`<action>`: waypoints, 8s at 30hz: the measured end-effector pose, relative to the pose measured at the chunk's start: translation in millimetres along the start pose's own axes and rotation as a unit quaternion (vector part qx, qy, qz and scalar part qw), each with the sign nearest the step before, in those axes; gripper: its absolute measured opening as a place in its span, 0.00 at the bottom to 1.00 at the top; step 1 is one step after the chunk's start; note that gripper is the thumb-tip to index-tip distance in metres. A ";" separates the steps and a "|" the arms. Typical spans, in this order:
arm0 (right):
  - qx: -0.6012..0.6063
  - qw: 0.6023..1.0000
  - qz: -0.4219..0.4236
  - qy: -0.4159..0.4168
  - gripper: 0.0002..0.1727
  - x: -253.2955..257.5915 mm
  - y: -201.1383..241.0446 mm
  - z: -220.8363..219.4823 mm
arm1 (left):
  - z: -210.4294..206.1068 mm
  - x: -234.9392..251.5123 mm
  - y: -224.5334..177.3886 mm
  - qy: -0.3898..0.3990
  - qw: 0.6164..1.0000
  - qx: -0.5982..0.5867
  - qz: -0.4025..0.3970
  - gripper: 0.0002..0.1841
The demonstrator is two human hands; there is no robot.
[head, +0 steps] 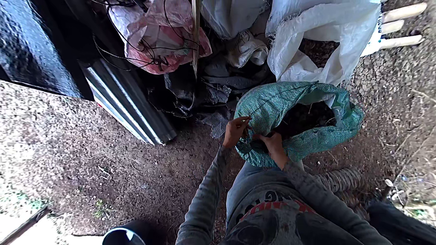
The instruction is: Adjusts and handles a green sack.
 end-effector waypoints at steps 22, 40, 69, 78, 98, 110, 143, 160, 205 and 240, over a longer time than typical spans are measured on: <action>-0.024 0.988 -0.025 0.149 0.32 2.9 17.7 -21.4 | -15.6 -14.9 43.2 -0.055 0.987 -0.152 -0.008 0.11; -0.041 0.963 -0.041 0.264 0.19 -18.2 17.2 -26.8 | -9.6 -21.9 40.1 -0.103 0.977 -0.183 -0.026 0.07; -0.151 0.981 0.097 0.069 0.07 0.6 23.4 -5.7 | -39.9 -26.4 -17.8 0.009 0.967 0.231 -0.104 0.16; -0.205 0.967 0.149 -0.037 0.09 -16.0 38.6 -1.5 | -44.8 -20.8 -2.2 -0.053 0.980 0.190 0.014 0.16; -0.186 0.956 0.223 -0.051 0.09 -29.1 30.5 4.5 | -41.5 -14.2 1.3 -0.031 0.985 0.159 0.055 0.10; -0.141 0.964 0.122 0.188 0.14 9.7 9.5 -5.9 | -28.0 -13.6 17.1 -0.067 0.990 0.112 0.057 0.06; 0.045 0.989 -0.003 0.143 0.09 3.0 -7.2 19.7 | -29.6 -17.3 8.7 -0.006 0.995 0.098 0.009 0.10; -0.202 0.977 0.067 -0.005 0.14 -6.6 29.6 16.5 | -34.7 6.4 0.6 0.186 0.960 0.206 0.029 0.10; -0.244 0.840 0.464 -0.139 0.14 -126.4 120.9 110.2 | 19.1 -29.3 20.4 0.050 0.947 0.279 0.149 0.44; -0.120 0.974 0.009 0.194 0.27 -8.3 22.5 -20.7 | 0.7 -6.0 14.6 0.100 0.990 0.096 -0.018 0.18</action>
Point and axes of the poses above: each hand's wrist, its own x-axis towards the middle knuckle, its own z-axis out of the back of the hand, y = z × x, the point moved 8 cm from there along x, towards the middle knuckle, and after that the axes turned 15 degrees about -z, right-handed, at the moved point
